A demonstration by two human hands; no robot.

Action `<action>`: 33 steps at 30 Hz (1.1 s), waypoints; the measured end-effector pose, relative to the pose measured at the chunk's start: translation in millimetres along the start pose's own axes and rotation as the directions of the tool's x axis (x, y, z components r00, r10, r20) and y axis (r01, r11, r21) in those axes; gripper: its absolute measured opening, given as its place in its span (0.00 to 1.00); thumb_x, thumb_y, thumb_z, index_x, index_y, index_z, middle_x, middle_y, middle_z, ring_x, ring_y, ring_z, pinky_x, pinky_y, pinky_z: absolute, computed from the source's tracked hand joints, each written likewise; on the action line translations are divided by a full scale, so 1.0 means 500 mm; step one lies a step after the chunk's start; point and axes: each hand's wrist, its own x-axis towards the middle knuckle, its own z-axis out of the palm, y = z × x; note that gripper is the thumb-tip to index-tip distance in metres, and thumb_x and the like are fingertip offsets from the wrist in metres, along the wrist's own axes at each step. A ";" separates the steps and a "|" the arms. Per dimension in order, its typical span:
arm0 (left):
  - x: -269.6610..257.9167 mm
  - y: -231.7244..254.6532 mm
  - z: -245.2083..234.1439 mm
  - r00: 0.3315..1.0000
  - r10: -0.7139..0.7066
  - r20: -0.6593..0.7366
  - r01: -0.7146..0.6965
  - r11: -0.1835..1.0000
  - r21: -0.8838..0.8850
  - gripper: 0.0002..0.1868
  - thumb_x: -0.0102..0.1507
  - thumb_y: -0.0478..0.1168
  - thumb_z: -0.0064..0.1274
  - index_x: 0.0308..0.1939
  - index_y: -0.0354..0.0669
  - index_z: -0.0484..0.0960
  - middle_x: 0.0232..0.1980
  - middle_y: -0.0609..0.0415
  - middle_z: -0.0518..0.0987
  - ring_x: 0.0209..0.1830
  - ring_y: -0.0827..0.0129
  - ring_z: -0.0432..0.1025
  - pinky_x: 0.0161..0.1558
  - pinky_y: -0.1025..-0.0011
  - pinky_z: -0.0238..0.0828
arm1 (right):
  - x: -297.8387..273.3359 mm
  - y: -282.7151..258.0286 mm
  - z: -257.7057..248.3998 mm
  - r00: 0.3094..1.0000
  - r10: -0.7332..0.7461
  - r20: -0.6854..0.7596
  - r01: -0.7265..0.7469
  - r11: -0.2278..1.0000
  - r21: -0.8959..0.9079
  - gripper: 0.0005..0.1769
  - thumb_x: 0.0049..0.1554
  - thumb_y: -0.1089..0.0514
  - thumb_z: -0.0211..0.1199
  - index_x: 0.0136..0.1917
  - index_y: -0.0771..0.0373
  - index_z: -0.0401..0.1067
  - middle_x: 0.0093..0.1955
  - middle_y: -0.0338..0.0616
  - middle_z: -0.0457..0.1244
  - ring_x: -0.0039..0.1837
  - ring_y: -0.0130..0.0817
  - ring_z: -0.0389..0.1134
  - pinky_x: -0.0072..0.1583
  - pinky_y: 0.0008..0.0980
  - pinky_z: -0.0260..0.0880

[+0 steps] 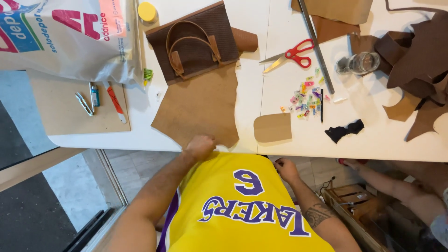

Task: Assembling and measuring components for a leather handbag on a workshop table

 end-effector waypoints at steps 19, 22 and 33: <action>-0.040 -0.186 0.225 0.574 -0.687 0.445 0.532 -0.100 -0.841 0.32 0.66 0.64 0.55 0.19 0.42 0.82 0.10 0.46 0.69 0.07 0.59 0.67 0.11 0.68 0.66 | 0.007 -0.005 -0.014 1.000 0.026 0.012 -0.025 0.998 -0.058 0.24 0.61 0.49 0.61 0.62 0.71 0.75 0.50 0.58 0.73 0.47 0.42 0.77 0.55 0.43 0.75; -0.052 -0.168 0.179 0.592 -0.629 0.504 0.524 -0.175 -0.834 0.31 0.67 0.61 0.54 0.24 0.36 0.82 0.13 0.41 0.73 0.10 0.56 0.72 0.16 0.64 0.73 | 0.003 0.012 -0.011 1.000 0.024 0.016 -0.024 0.998 -0.056 0.24 0.61 0.49 0.62 0.62 0.70 0.75 0.50 0.58 0.73 0.47 0.42 0.77 0.56 0.44 0.75; -0.060 -0.140 0.084 0.652 -0.544 0.528 0.518 -0.189 -0.834 0.28 0.70 0.55 0.50 0.33 0.29 0.82 0.21 0.40 0.81 0.17 0.58 0.79 0.24 0.65 0.81 | 0.008 0.038 0.008 0.999 0.021 0.024 -0.018 0.992 -0.124 0.21 0.63 0.51 0.61 0.62 0.66 0.77 0.54 0.59 0.72 0.53 0.50 0.76 0.58 0.44 0.75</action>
